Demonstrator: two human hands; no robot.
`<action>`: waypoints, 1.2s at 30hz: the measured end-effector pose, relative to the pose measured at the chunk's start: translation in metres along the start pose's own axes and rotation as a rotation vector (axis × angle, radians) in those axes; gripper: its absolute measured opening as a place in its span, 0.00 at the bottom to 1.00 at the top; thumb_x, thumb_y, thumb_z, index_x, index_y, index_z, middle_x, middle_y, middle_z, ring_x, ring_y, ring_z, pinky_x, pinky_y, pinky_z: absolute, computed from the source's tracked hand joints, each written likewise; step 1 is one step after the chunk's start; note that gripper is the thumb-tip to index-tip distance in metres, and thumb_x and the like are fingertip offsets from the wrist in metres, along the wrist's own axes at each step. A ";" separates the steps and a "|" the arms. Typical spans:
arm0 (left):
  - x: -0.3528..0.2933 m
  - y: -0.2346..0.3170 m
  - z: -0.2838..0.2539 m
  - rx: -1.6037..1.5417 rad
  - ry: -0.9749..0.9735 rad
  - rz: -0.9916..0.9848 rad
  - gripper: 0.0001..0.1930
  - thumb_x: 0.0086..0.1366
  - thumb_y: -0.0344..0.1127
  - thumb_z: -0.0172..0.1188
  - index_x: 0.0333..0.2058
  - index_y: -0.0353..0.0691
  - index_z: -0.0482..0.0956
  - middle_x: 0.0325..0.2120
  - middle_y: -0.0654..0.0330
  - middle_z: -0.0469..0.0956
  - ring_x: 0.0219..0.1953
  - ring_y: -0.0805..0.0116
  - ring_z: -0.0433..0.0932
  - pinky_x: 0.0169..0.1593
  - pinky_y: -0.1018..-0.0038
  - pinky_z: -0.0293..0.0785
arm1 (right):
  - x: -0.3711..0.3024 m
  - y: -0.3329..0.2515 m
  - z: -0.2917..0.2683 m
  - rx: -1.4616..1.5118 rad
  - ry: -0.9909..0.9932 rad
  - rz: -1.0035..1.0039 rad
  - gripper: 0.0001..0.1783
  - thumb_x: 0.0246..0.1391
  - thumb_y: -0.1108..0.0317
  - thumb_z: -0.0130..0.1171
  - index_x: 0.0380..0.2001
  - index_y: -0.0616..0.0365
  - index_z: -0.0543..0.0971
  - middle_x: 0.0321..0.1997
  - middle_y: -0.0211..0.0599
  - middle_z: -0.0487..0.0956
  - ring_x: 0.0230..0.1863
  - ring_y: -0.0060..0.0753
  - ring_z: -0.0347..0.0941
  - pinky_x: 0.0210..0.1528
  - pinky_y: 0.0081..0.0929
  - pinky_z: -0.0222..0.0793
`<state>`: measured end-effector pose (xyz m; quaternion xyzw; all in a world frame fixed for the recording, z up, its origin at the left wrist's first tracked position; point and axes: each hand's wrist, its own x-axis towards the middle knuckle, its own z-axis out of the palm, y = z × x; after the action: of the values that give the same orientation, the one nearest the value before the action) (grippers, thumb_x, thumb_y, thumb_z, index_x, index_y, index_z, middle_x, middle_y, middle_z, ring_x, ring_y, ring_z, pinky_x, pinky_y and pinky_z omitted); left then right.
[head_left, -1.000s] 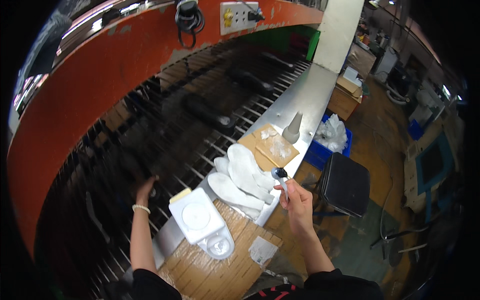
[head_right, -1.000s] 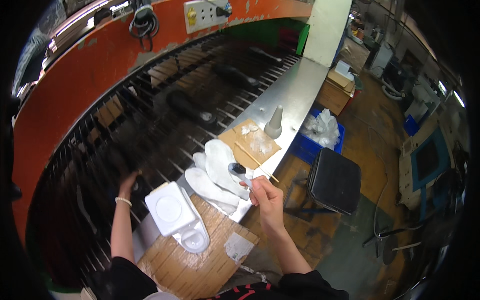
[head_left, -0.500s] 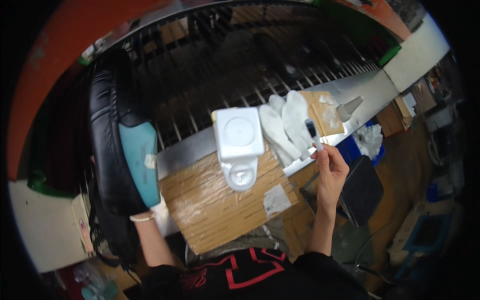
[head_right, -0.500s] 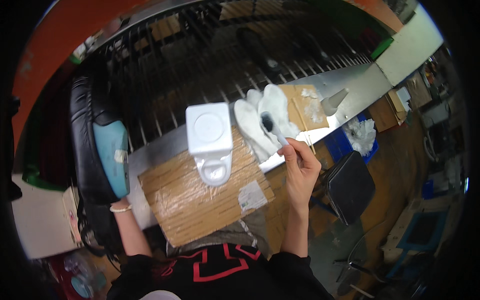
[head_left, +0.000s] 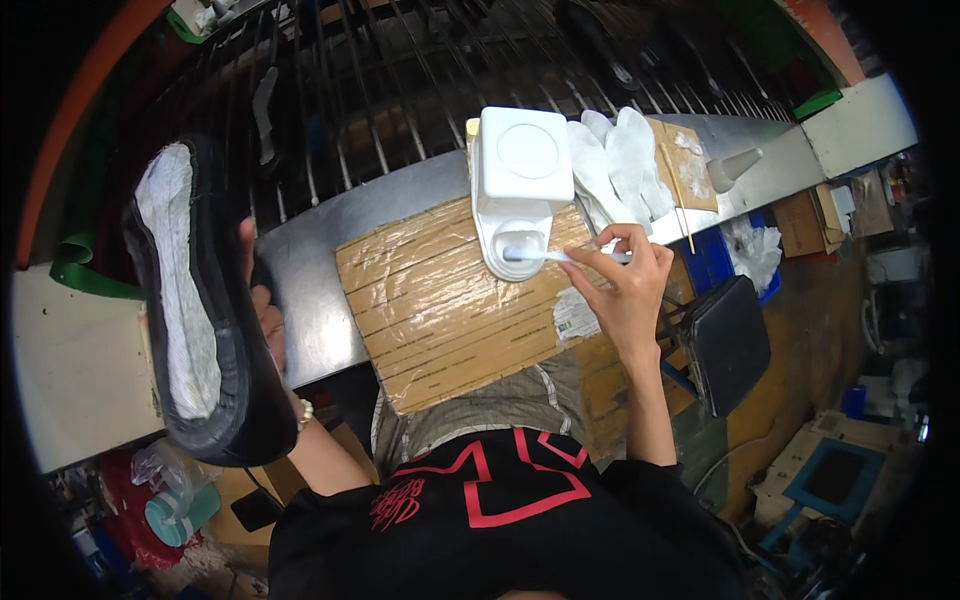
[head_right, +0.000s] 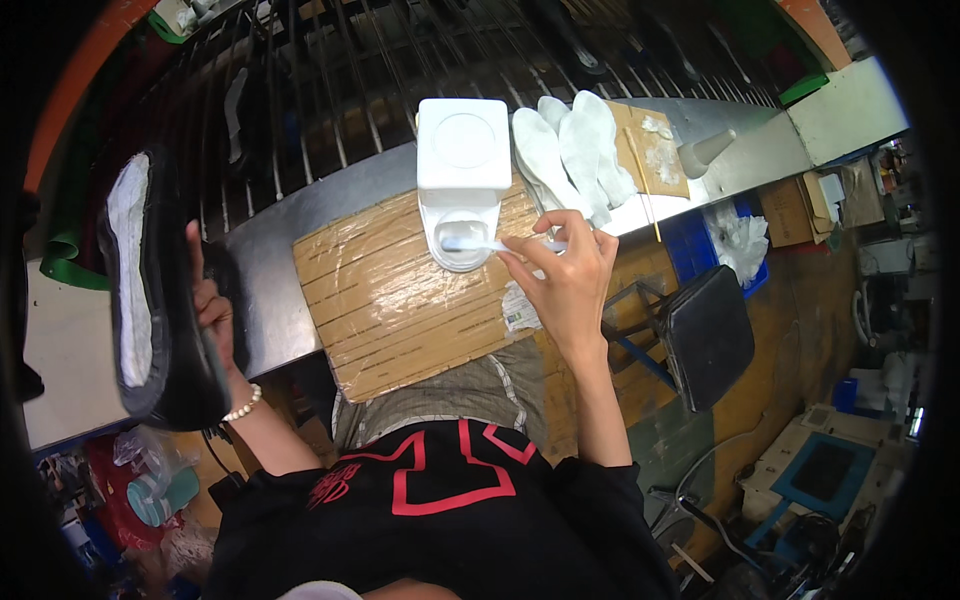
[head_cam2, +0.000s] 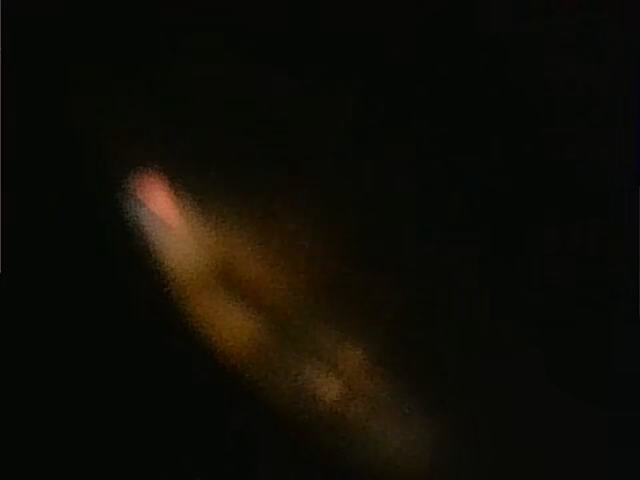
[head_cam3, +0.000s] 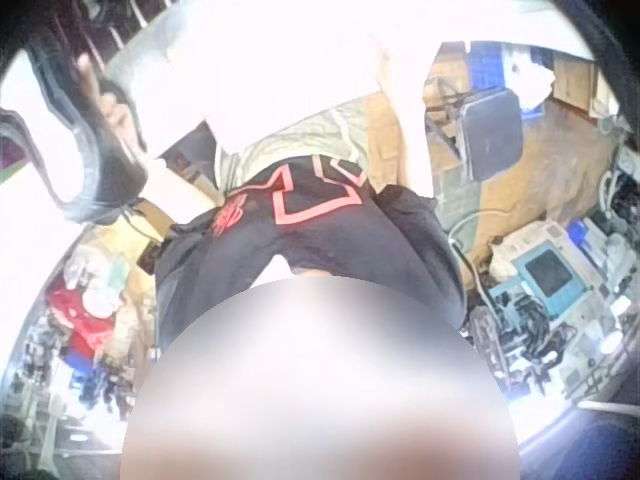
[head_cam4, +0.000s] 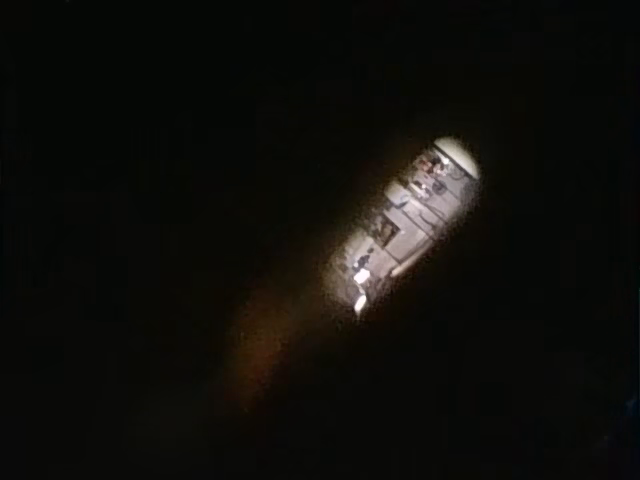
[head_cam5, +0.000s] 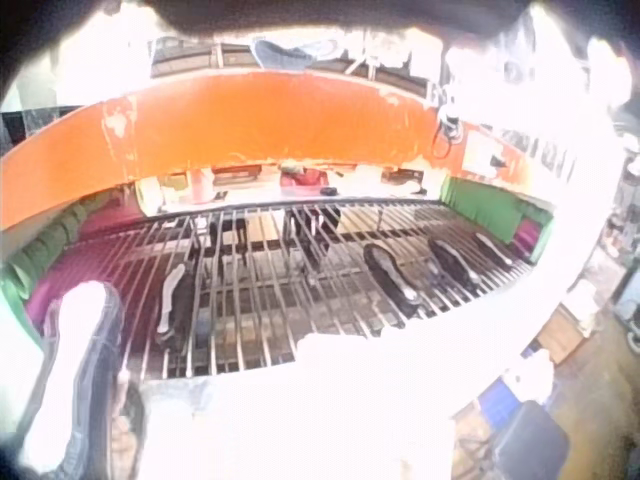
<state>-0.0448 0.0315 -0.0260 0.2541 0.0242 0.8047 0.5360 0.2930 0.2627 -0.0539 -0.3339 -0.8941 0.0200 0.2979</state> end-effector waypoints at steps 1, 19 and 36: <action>0.003 0.001 0.004 0.000 -0.008 0.022 0.43 0.67 0.55 0.60 0.73 0.40 0.53 0.75 0.41 0.41 0.37 0.57 0.75 0.46 0.62 0.78 | 0.000 0.000 0.001 -0.013 0.031 0.006 0.11 0.43 0.62 0.76 0.33 0.43 0.88 0.40 0.25 0.75 0.39 0.26 0.71 0.49 0.34 0.55; 0.006 0.017 0.018 0.247 -0.442 0.069 0.70 0.51 0.51 0.78 0.72 0.34 0.27 0.71 0.34 0.45 0.40 0.41 0.80 0.36 0.56 0.80 | -0.017 0.001 0.015 -0.034 0.116 0.040 0.11 0.42 0.63 0.77 0.32 0.45 0.88 0.42 0.28 0.71 0.33 0.25 0.68 0.43 0.30 0.58; -0.059 -0.074 0.020 0.475 0.405 0.296 0.51 0.54 0.51 0.75 0.67 0.29 0.59 0.63 0.42 0.68 0.61 0.48 0.73 0.65 0.54 0.71 | 0.029 -0.044 -0.040 0.787 0.068 0.199 0.11 0.48 0.73 0.72 0.37 0.60 0.89 0.39 0.31 0.65 0.38 0.24 0.63 0.40 0.20 0.59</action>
<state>0.0445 0.0065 -0.0542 0.2076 0.2795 0.8797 0.3238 0.2720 0.2393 0.0045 -0.2798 -0.7710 0.3784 0.4290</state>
